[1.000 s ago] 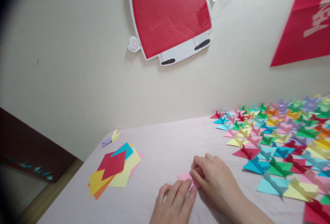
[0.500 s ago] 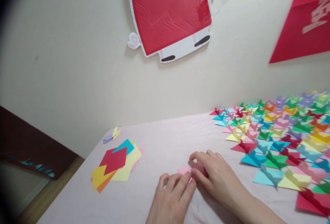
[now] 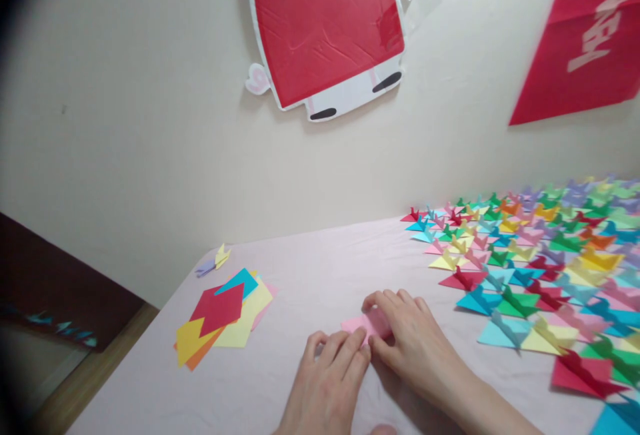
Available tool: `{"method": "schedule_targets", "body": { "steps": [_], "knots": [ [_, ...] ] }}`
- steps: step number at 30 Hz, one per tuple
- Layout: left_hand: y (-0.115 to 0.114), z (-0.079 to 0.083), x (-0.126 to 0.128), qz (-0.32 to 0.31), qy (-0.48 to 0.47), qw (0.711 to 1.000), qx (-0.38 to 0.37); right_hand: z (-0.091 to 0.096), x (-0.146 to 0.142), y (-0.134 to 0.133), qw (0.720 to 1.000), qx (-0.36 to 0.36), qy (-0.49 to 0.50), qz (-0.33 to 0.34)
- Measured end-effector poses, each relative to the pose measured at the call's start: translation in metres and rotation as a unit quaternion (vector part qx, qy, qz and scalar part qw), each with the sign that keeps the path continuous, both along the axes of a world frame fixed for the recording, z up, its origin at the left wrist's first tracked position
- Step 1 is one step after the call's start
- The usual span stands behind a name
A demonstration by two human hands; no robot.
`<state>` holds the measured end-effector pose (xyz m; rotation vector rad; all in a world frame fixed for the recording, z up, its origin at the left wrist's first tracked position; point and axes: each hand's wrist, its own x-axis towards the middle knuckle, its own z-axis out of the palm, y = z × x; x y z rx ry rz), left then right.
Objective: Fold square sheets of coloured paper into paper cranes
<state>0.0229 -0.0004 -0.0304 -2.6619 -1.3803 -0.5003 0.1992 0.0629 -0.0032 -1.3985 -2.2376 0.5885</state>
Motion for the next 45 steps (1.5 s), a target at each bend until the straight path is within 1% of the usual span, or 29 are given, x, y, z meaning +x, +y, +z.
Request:
{"method": "schedule_targets", "body": {
  "steps": [4,8,10,13,15,17,19,21,25,29,33,37,41,45],
  "knots": [
    [-0.001,0.002,0.001,0.002,0.004,1.0,-0.02,-0.008,0.007,0.002,0.999,-0.02,0.03,-0.004],
    [-0.002,0.005,0.0,0.007,-0.022,0.999,-0.031,-0.01,0.013,0.005,0.997,-0.046,0.066,0.003],
    [-0.002,0.011,0.0,0.012,-0.055,0.997,-0.054,-0.01,0.015,0.006,0.995,-0.064,0.081,0.001],
    [0.0,0.025,-0.001,0.017,-0.126,0.987,-0.099,-0.01,0.017,0.007,0.992,-0.076,0.098,-0.003],
    [0.004,0.035,0.002,0.046,-0.163,0.977,-0.127,-0.01,0.017,0.006,0.992,-0.068,0.104,-0.006],
    [0.008,0.04,0.007,0.095,-0.183,0.967,-0.148,-0.01,0.015,0.004,0.993,-0.056,0.1,-0.007],
    [0.014,0.04,0.014,0.141,-0.195,0.959,-0.152,-0.007,0.012,0.001,0.996,-0.04,0.085,-0.008],
    [0.018,0.037,0.02,0.174,-0.202,0.952,-0.149,-0.004,0.009,-0.002,0.997,-0.019,0.069,-0.007],
    [0.024,0.032,0.027,0.206,-0.201,0.945,-0.154,0.0,0.007,-0.003,0.999,-0.002,0.05,-0.004],
    [0.027,0.035,0.026,0.226,-0.187,0.935,-0.199,-0.003,0.008,0.0,0.999,-0.011,0.041,-0.003],
    [0.03,0.039,0.02,0.225,-0.187,0.928,-0.231,-0.005,0.009,0.002,0.999,-0.017,0.043,0.005],
    [0.029,0.036,0.007,0.207,-0.204,0.925,-0.244,-0.002,0.009,0.002,0.998,-0.037,0.041,0.005],
    [0.024,0.03,-0.006,0.165,-0.25,0.926,-0.229,0.003,0.01,0.002,0.997,-0.055,0.047,0.003],
    [0.018,0.026,-0.004,0.142,-0.26,0.935,-0.192,0.005,0.01,-0.001,0.996,-0.064,0.058,-0.006]
  ]
}}
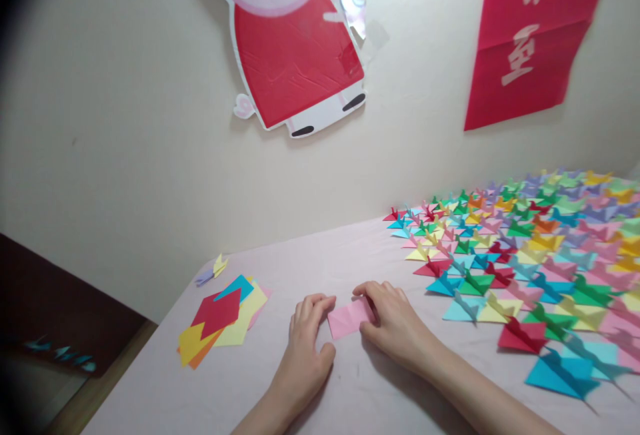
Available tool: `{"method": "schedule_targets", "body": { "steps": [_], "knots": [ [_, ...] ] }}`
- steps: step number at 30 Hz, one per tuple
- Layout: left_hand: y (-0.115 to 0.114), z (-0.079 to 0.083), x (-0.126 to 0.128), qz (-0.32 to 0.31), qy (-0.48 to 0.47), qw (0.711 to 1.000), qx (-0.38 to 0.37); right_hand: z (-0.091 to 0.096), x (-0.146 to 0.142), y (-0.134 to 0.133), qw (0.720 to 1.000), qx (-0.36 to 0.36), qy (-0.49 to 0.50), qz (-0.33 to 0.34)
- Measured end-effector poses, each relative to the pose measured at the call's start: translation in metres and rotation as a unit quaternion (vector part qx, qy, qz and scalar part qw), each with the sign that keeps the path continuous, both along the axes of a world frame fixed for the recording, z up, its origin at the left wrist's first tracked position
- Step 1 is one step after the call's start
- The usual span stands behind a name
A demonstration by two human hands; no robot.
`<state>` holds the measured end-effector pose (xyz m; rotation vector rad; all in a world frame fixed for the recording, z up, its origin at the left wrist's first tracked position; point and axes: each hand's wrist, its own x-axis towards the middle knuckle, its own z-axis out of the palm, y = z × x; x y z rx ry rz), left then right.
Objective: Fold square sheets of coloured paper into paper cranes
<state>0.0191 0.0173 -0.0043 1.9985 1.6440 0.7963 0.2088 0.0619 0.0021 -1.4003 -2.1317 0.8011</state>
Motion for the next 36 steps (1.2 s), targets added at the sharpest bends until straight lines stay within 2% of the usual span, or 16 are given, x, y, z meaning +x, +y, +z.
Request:
{"method": "schedule_targets", "body": {
  "steps": [10,15,24,28,32,36],
  "knots": [
    [-0.003,0.006,0.009,0.004,0.024,1.0,0.003,-0.007,-0.006,-0.001,0.999,0.03,-0.025,-0.014],
    [-0.001,0.009,0.01,0.012,0.031,0.999,-0.005,-0.008,-0.003,0.007,0.999,-0.014,-0.021,-0.022],
    [0.0,0.007,0.009,0.009,0.016,1.0,0.014,-0.018,0.013,0.021,0.983,-0.101,0.154,0.027],
    [-0.001,0.007,0.009,-0.016,0.002,0.997,0.077,-0.003,0.022,0.02,0.978,-0.125,0.153,0.069],
    [-0.002,0.007,0.01,-0.049,0.006,0.989,0.141,0.028,0.026,0.009,0.988,-0.066,0.037,0.134],
    [-0.002,0.005,0.008,-0.059,0.032,0.981,0.182,0.053,0.025,-0.003,0.984,-0.01,-0.018,0.179]
  ]
}}
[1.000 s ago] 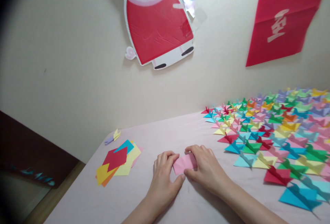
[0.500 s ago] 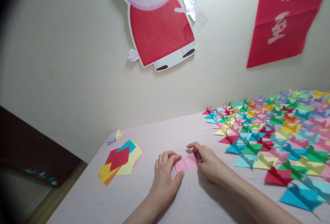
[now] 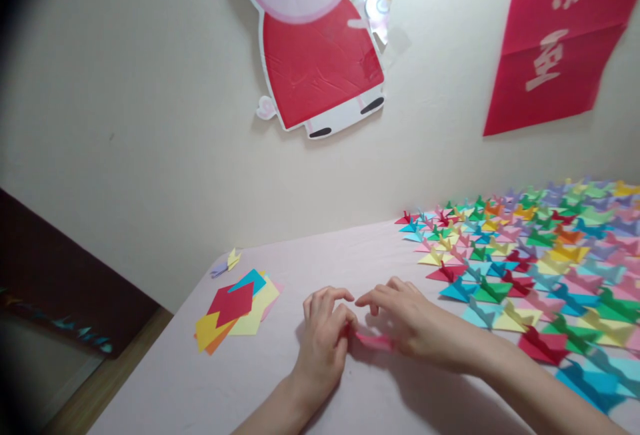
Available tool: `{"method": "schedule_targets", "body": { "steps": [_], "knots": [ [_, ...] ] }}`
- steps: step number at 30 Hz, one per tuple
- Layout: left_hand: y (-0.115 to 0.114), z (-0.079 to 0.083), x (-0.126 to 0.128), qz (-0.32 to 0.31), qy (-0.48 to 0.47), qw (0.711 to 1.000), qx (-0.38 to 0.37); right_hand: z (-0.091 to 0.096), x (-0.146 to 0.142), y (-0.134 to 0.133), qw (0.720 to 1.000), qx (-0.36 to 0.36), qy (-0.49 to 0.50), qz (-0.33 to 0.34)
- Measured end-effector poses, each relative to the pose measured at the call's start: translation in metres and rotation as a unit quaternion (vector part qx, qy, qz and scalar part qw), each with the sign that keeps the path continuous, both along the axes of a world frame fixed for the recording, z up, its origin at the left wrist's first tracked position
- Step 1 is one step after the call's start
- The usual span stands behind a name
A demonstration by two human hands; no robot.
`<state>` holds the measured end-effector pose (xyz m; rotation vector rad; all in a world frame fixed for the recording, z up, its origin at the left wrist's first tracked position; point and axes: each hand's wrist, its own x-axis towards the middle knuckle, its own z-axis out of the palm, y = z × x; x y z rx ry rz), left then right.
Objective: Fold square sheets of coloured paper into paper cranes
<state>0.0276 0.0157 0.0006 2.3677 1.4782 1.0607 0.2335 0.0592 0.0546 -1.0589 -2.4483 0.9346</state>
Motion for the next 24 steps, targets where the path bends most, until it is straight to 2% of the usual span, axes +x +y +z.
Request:
{"method": "schedule_targets", "body": {
  "steps": [3,5,8,11,17,24],
  "knots": [
    [0.0,0.0,-0.001,0.006,0.025,0.999,0.027,0.006,0.0,-0.002,0.999,0.035,-0.019,0.017],
    [-0.001,0.001,0.0,0.008,0.034,0.999,0.037,0.006,-0.002,-0.004,0.999,0.038,-0.023,-0.011],
    [-0.002,0.004,0.001,0.008,0.024,0.999,0.033,0.002,-0.012,-0.011,0.996,0.004,-0.042,-0.076],
    [-0.003,0.004,0.002,0.003,0.005,1.0,0.029,-0.004,-0.026,-0.021,0.993,-0.008,-0.054,-0.101],
    [-0.009,0.004,0.002,0.005,0.019,0.999,0.04,-0.017,-0.036,-0.024,0.994,0.014,-0.05,-0.098],
    [-0.025,0.01,0.005,-0.04,0.089,0.995,0.008,-0.021,-0.032,-0.019,0.992,0.008,-0.046,-0.121]
  ]
}}
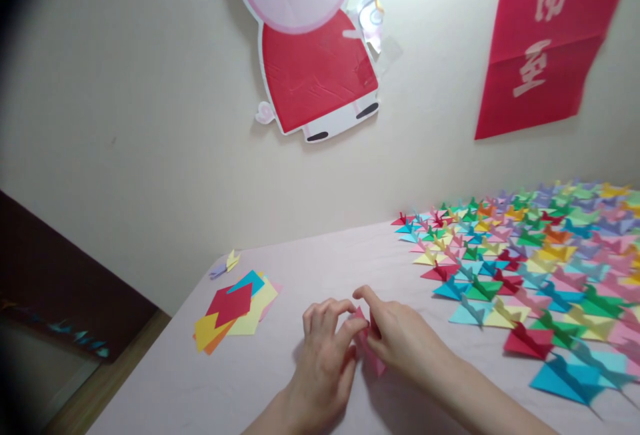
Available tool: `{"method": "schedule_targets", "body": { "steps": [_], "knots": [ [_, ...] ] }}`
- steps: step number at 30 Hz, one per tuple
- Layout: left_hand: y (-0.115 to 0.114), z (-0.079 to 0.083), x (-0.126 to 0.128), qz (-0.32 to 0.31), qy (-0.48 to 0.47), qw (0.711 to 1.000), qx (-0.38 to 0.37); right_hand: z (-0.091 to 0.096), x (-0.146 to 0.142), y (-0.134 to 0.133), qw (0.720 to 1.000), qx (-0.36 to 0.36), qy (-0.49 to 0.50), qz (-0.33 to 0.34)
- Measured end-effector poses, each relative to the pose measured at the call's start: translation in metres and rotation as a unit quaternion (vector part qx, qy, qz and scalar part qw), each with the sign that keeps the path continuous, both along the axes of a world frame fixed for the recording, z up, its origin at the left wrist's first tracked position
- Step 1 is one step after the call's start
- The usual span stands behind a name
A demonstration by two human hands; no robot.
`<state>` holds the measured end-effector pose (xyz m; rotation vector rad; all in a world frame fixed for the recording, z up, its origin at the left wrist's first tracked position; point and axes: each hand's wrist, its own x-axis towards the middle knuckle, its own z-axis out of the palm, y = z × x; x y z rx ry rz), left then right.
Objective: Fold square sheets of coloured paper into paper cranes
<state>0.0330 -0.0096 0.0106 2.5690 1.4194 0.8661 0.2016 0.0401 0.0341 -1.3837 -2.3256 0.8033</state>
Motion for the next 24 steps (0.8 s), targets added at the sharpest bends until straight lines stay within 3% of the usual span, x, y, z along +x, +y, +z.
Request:
{"method": "schedule_targets", "body": {
  "steps": [5,12,16,20,24],
  "knots": [
    [0.001,0.0,0.001,0.003,0.005,1.0,-0.004,0.01,-0.001,-0.004,1.0,-0.01,0.02,0.002],
    [-0.005,-0.003,-0.007,0.027,0.011,0.999,-0.043,0.012,0.013,0.01,0.998,-0.041,-0.057,-0.007],
    [-0.008,-0.001,-0.01,0.038,0.015,0.998,-0.048,0.007,0.029,0.018,0.996,-0.021,-0.052,0.064],
    [-0.004,0.001,-0.008,0.056,-0.008,0.997,-0.047,0.004,0.042,0.025,0.99,-0.045,0.003,0.13],
    [0.003,-0.003,-0.008,0.097,-0.027,0.993,-0.065,-0.003,0.038,0.031,0.994,-0.052,0.008,0.1]
  ]
}}
